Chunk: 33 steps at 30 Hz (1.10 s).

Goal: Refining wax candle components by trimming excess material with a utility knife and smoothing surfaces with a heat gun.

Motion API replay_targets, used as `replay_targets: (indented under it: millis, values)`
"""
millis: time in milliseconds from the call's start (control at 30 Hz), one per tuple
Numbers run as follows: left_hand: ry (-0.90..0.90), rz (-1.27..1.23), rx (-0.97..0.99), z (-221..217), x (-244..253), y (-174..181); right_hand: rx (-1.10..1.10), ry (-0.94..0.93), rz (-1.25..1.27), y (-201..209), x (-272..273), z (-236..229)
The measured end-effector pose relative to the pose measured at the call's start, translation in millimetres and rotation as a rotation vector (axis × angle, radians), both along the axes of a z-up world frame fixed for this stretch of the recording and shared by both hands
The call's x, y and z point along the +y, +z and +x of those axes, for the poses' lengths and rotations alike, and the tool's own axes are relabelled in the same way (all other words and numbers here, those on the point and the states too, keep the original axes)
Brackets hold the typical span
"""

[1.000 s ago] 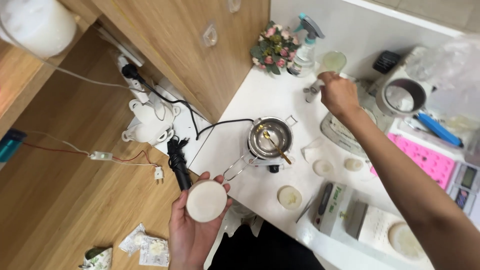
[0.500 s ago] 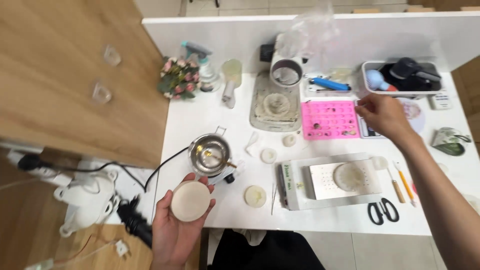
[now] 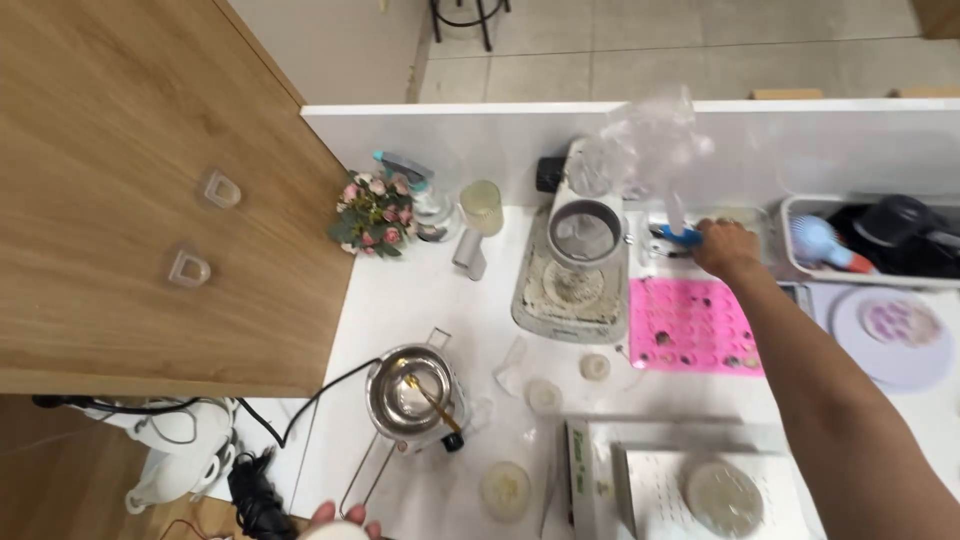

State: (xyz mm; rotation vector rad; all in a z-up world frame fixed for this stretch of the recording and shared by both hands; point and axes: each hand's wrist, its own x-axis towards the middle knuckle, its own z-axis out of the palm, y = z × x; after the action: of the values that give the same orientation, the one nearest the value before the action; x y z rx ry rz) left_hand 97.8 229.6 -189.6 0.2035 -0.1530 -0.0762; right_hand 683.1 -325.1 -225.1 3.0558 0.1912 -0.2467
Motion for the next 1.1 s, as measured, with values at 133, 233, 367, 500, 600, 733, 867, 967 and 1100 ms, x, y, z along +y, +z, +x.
replay_targets:
  millis: [133,233,367,500,600,733,867,967,1100]
  values:
    - [0.011,0.016,-0.054,8.7,2.0,-3.4,0.083,-0.033,-0.174,-10.8,15.3,12.6]
    - [0.03,0.03,-0.046,2.7,-8.2,9.2,0.05,0.046,-0.219,-21.4,3.6,19.5]
    - [0.026,0.019,-0.058,16.3,-25.1,39.1,-0.139,0.129,-0.136,-8.2,-28.3,10.9]
    - [-0.068,0.056,0.143,54.0,-43.4,106.3,-0.171,-0.088,0.569,62.8,-53.5,-45.0]
    - [-0.009,0.124,0.356,77.9,-69.4,140.6,0.099,-0.349,1.346,103.8,-71.5,-107.7]
    - [0.023,0.431,0.727,123.9,-116.7,223.6,0.52,-0.426,2.037,217.6,-31.1,-233.5]
    - [-0.032,0.398,0.629,139.0,-133.8,256.8,0.575,-0.219,2.214,244.9,9.4,-320.4]
    - [-0.081,0.372,0.596,142.1,-133.5,265.6,0.605,-0.091,2.286,257.3,49.3,-371.3]
    - [-0.166,0.303,0.415,133.5,-118.7,253.3,0.687,-0.034,2.49,257.3,104.0,-417.9]
